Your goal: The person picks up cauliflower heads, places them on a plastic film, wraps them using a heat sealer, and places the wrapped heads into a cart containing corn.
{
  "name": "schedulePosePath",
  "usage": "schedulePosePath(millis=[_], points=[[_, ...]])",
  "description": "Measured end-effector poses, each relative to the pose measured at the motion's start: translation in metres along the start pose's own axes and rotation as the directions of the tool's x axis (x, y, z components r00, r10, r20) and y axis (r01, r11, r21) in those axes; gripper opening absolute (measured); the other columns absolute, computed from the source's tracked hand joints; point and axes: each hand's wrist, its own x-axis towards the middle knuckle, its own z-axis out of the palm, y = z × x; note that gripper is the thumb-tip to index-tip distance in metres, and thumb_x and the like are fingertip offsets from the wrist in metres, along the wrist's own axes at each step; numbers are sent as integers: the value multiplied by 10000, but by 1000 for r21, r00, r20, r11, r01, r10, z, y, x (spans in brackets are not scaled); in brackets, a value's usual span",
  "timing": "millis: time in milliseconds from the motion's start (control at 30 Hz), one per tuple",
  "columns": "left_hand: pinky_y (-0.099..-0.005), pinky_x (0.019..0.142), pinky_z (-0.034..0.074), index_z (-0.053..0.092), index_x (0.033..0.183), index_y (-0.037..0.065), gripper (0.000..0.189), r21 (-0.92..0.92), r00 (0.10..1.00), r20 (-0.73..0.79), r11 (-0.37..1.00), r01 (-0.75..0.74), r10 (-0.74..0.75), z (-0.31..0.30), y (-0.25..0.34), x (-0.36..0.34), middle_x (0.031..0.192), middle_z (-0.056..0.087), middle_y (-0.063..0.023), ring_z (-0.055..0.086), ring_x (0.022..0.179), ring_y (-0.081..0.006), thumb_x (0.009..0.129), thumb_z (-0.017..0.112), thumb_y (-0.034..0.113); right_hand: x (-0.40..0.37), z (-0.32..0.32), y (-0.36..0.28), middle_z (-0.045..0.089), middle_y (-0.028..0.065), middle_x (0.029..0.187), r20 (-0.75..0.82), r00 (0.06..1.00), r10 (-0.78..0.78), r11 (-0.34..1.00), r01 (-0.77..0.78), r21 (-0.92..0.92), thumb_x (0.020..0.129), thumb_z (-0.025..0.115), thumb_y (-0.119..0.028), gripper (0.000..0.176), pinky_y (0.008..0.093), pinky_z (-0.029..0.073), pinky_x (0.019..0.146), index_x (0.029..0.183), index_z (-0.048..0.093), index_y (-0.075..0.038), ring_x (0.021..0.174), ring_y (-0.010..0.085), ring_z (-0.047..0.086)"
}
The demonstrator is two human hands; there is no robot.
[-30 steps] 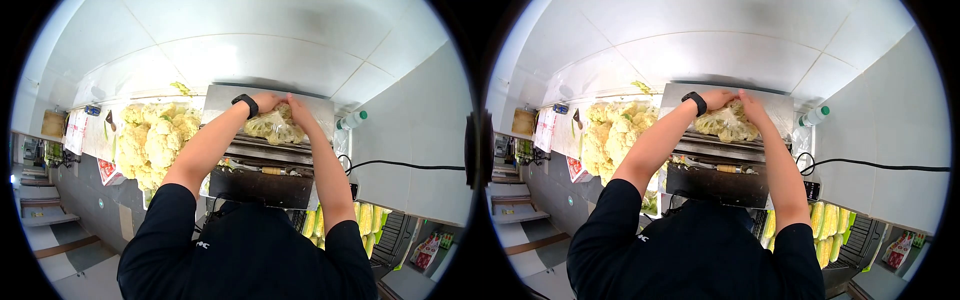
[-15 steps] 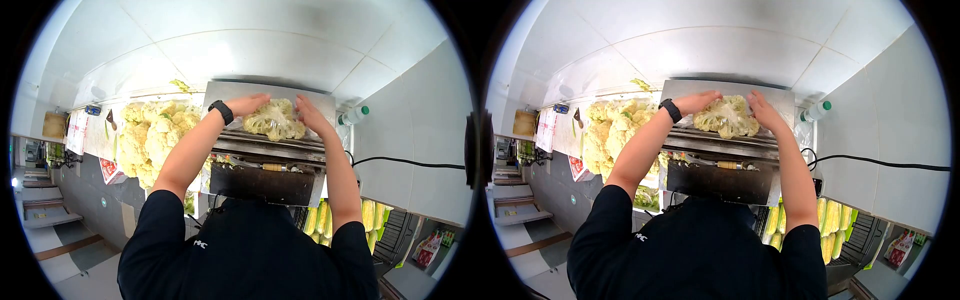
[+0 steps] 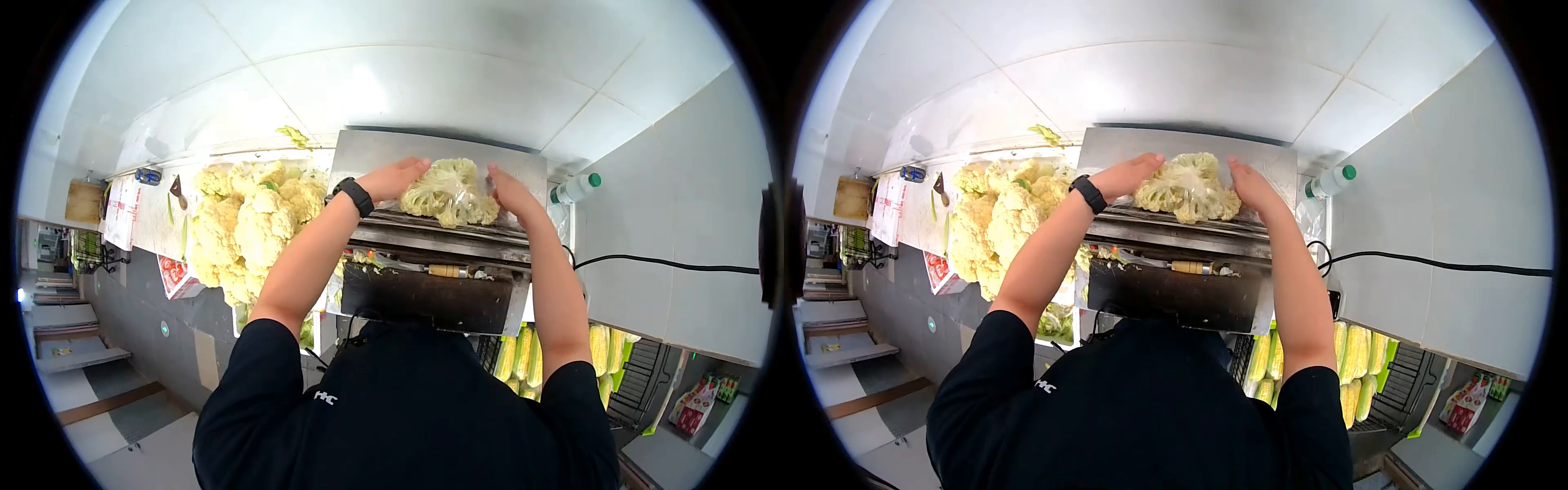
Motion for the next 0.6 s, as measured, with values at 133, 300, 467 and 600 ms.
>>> schedulePosePath(millis=[133, 300, 467, 600], points=[[-333, 1037, 371, 408, 1398, 3, 662, -316, 985, 67, 933, 174, -160, 5, -3, 5, 1369, 503, -126, 477, 1241, -218, 999, 390, 530, 24, 16, 19, 612, 244, 1178, -65, 991, -113, 986, 104, -131, 971, 317, -601, 751, 419, 457, 899, 1256, 537, 58, 1003, 344, 610], [-328, 990, 413, 418, 1389, 8, 707, -399, 976, 145, 893, 209, -163, -3, -8, 3, 1322, 517, -134, 490, 1213, -193, 982, 381, 585, 8, 0, -14, 573, 323, 1191, 100, 984, 149, 928, -104, -358, 958, 298, -637, 796, 445, 467, 913, 1259, 535, 60, 1038, 398, 610], [-348, 1004, 410, 406, 1390, 1, 755, 11, 990, -6, 990, 140, -139, -18, -11, -7, 1325, 512, -173, 486, 1237, -232, 961, 396, 622, -3, -3, 1, 589, 325, 1159, -87, 948, -306, 915, 268, -302, 939, 407, -634, 739, 431, 468, 926, 1369, 456, -35, 1075, 399, 604], [-370, 1030, 390, 398, 1398, 9, 719, 175, 989, 9, 974, -144, 145, -5, -16, -16, 1367, 483, -198, 466, 1261, -281, 932, 539, 539, -6, 7, -1, 589, 302, 1188, 77, 944, -320, 943, 325, -69, 893, 534, -621, 842, 421, 461, 952, 1492, 265, -94, 1133, 392, 585]])
